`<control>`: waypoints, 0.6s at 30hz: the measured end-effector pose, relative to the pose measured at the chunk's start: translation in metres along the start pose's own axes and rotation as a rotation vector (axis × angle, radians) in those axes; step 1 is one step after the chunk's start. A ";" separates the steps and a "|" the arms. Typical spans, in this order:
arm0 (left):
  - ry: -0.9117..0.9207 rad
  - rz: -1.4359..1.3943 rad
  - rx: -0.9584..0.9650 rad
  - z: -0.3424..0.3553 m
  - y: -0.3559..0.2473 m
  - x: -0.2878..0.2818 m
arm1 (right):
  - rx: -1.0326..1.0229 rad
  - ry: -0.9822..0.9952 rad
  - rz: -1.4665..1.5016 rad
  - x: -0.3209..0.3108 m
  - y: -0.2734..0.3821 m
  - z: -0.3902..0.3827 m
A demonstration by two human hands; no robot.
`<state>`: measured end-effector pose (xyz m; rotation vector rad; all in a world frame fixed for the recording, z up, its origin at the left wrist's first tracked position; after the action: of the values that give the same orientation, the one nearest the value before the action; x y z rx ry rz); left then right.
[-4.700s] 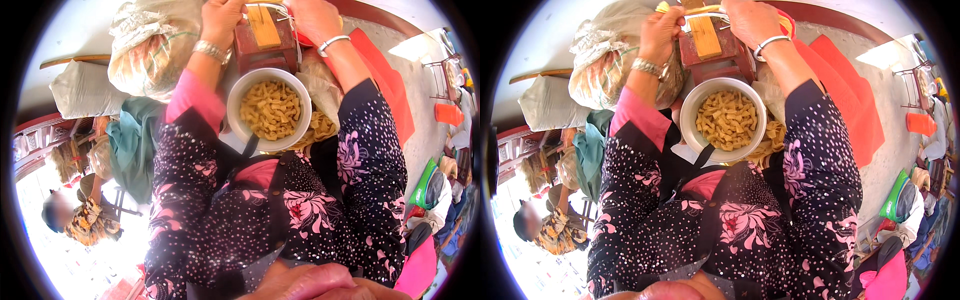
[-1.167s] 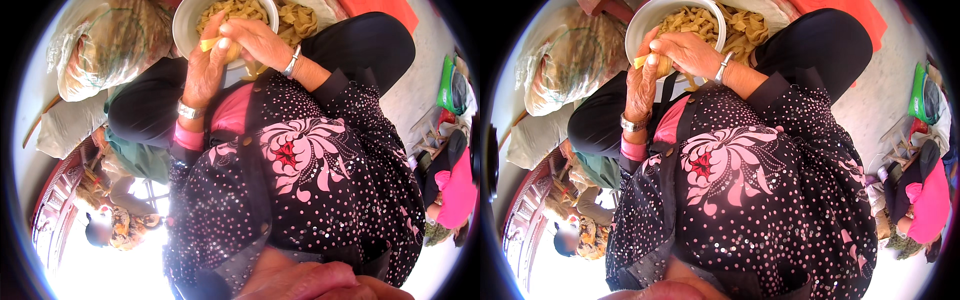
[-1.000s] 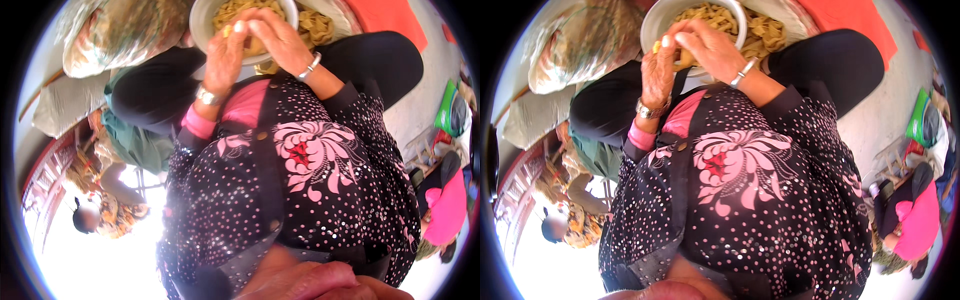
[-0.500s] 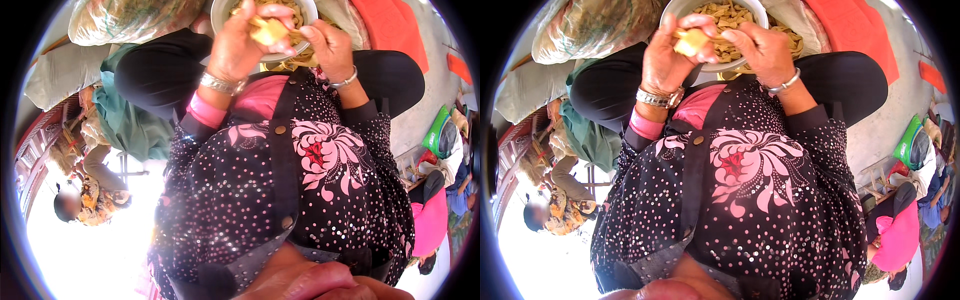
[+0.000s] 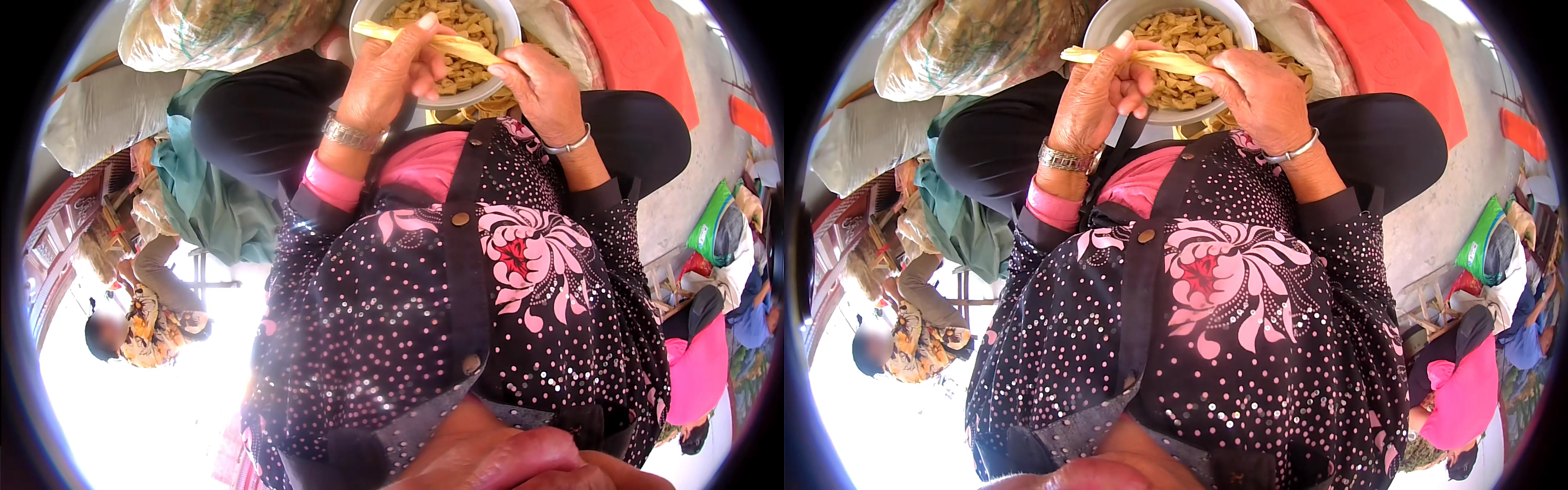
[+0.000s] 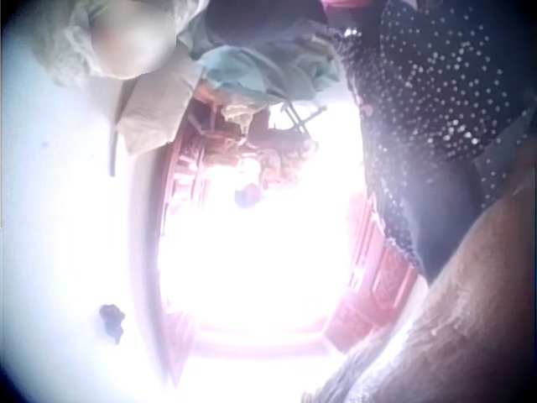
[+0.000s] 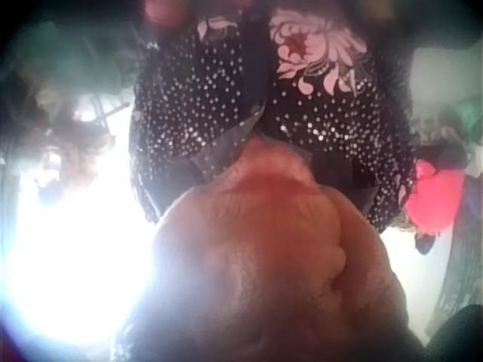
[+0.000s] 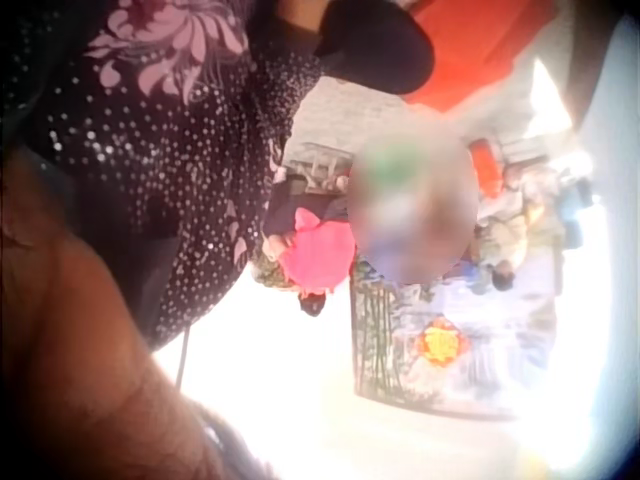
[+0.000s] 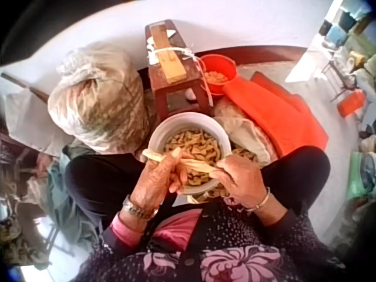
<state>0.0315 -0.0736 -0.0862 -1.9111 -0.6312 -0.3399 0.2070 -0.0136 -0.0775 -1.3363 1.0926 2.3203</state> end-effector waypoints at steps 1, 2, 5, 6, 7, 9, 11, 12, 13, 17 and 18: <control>-0.001 -0.012 -0.005 -0.001 -0.001 -0.001 | 0.050 0.072 0.068 0.004 -0.002 -0.002; -0.003 -0.025 -0.010 -0.002 0.000 -0.002 | 0.099 0.144 0.137 0.010 -0.003 -0.004; -0.003 -0.025 0.009 0.003 0.003 -0.003 | 0.240 0.293 0.451 0.029 0.007 -0.007; -0.013 -0.046 0.008 0.004 0.003 -0.001 | 0.316 0.373 0.582 0.032 0.012 -0.007; -0.024 -0.067 0.007 0.003 0.003 0.001 | 0.390 0.454 0.714 0.033 0.019 -0.005; -0.039 -0.146 0.039 0.004 0.000 -0.001 | 0.386 0.484 0.704 0.028 0.023 0.004; -0.053 -0.254 0.114 0.000 -0.012 -0.013 | 0.188 0.374 0.563 0.016 0.027 0.015; -0.048 -0.263 0.110 -0.004 -0.017 -0.016 | 0.132 0.314 0.527 0.008 0.030 0.017; -0.073 -0.256 0.134 -0.005 -0.020 -0.016 | 0.116 0.302 0.514 0.004 0.031 0.019; -0.109 -0.240 0.230 0.001 -0.030 -0.014 | 0.032 0.246 0.313 -0.007 0.021 0.033; -0.114 -0.228 0.239 0.002 -0.033 -0.014 | 0.003 0.202 0.232 -0.009 0.019 0.037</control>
<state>0.0010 -0.0650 -0.0696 -1.6416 -0.9276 -0.2868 0.1775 0.0007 -0.0500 -1.5442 1.3789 2.3784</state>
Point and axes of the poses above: each hand's wrist, its own z-axis towards the middle knuckle, its own x-axis out of the palm, y = z × x, the point moved 5 cm from there along z, towards the middle knuckle, and after that the axes turned 13 degrees about -z, right-handed, at the moved point
